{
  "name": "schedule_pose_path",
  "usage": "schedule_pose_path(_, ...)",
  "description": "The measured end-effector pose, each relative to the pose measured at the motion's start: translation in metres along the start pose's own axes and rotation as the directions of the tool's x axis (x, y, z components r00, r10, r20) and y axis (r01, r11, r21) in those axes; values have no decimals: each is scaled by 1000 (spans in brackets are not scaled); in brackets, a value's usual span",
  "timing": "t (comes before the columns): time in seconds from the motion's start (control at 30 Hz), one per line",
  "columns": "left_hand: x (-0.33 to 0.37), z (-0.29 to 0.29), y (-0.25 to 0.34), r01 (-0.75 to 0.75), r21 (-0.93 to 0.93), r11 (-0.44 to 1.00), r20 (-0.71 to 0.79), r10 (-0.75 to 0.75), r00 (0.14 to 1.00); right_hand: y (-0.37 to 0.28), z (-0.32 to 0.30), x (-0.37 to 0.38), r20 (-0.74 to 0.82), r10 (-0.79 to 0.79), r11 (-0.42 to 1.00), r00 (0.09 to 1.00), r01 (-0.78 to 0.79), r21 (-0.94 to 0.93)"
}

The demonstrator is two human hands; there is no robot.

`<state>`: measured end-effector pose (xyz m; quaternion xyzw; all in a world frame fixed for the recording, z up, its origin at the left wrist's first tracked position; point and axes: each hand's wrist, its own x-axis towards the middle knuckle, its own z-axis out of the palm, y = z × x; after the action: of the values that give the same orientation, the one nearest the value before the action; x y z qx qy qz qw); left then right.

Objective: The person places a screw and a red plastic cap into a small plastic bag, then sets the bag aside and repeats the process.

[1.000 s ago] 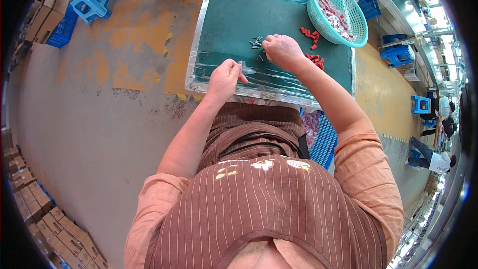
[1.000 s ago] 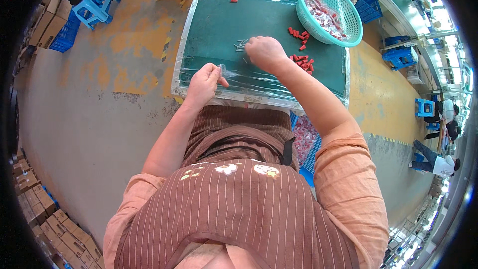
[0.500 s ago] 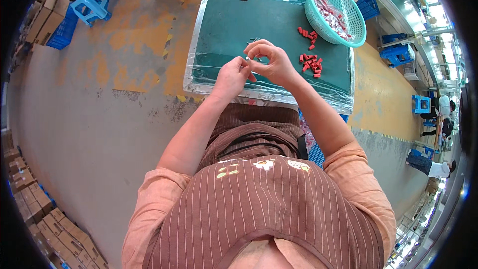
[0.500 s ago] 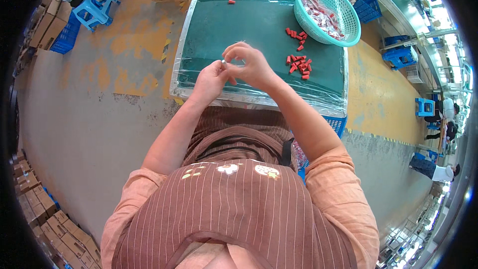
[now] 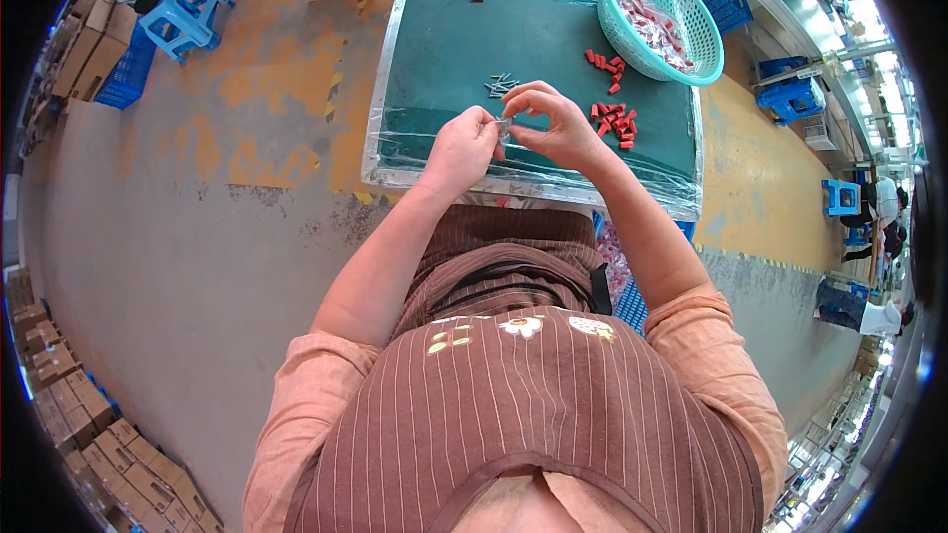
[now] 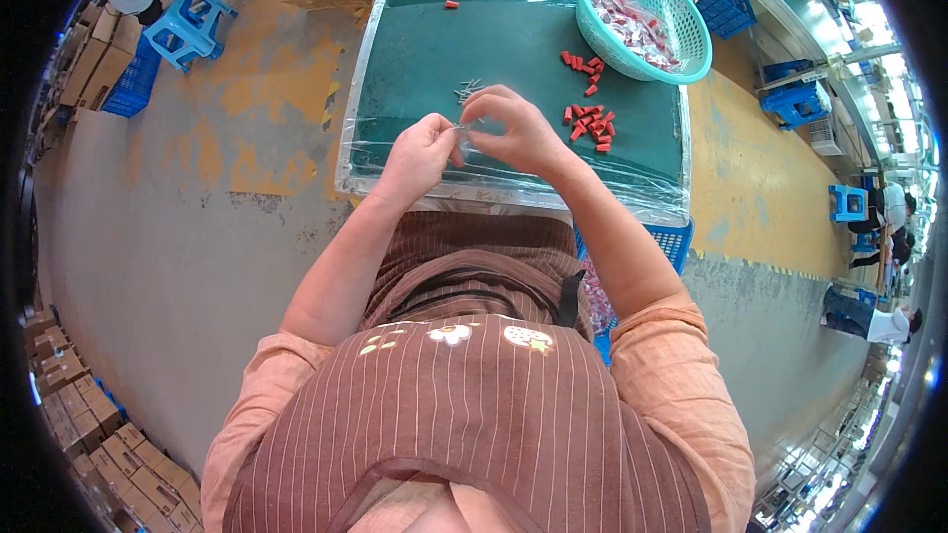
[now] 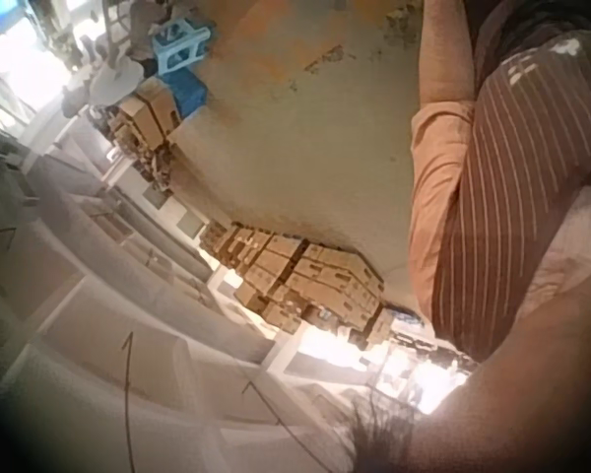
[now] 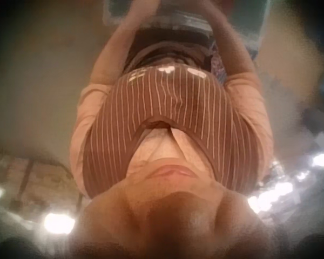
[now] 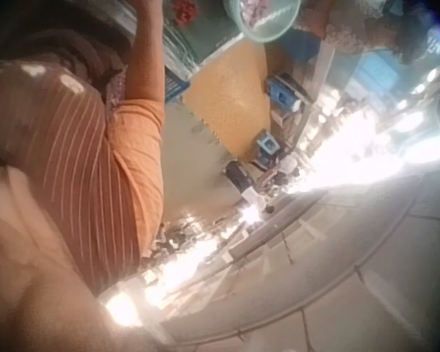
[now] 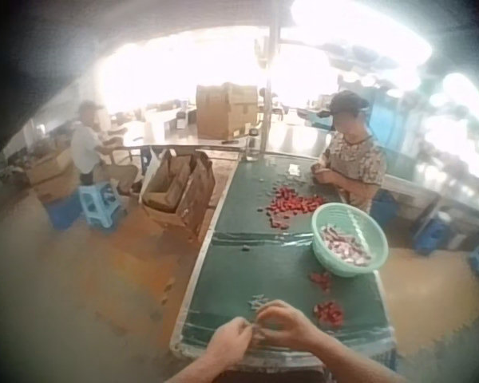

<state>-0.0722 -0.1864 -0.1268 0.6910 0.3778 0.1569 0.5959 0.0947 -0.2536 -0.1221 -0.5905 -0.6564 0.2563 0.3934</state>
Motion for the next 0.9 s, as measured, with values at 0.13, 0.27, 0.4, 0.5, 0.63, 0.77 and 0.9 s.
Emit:
schedule_pose_path(0.13, -1, 0, 8, -22, 74, 997, -17, 23, 1000, 12, 3, -7, -7, 133, 981, 991, -130, 145)
schedule_pose_path(0.27, -2, 2, 13, -26, 79, 997, -6, 26, 1000, 32, 16, -15, 128, 337, 849, 933, -360, 387)
schedule_pose_path(0.4, 0, 3, 7, -29, 114, 993, -16, 31, 999, 39, 21, -26, 147, 369, 788, 918, -393, 475)
schedule_pose_path(0.5, 2, 4, 3, 21, 154, 988, -22, -18, 1000, 42, 24, -32, 138, 393, 824, 909, -415, 385)
schedule_pose_path(0.63, 3, 6, 1, 40, 211, 977, -51, -30, 998, 15, 25, -36, -314, 241, 945, 918, -296, -140)
schedule_pose_path(0.77, 5, 14, -2, 17, 202, 979, -53, -7, 999, 15, 39, -32, -215, 453, 871, 865, -379, 311)
schedule_pose_path(0.9, 5, 22, -4, -2, 186, 983, -46, 10, 999, 15, 46, -29, -132, 627, 672, 768, -447, 591)
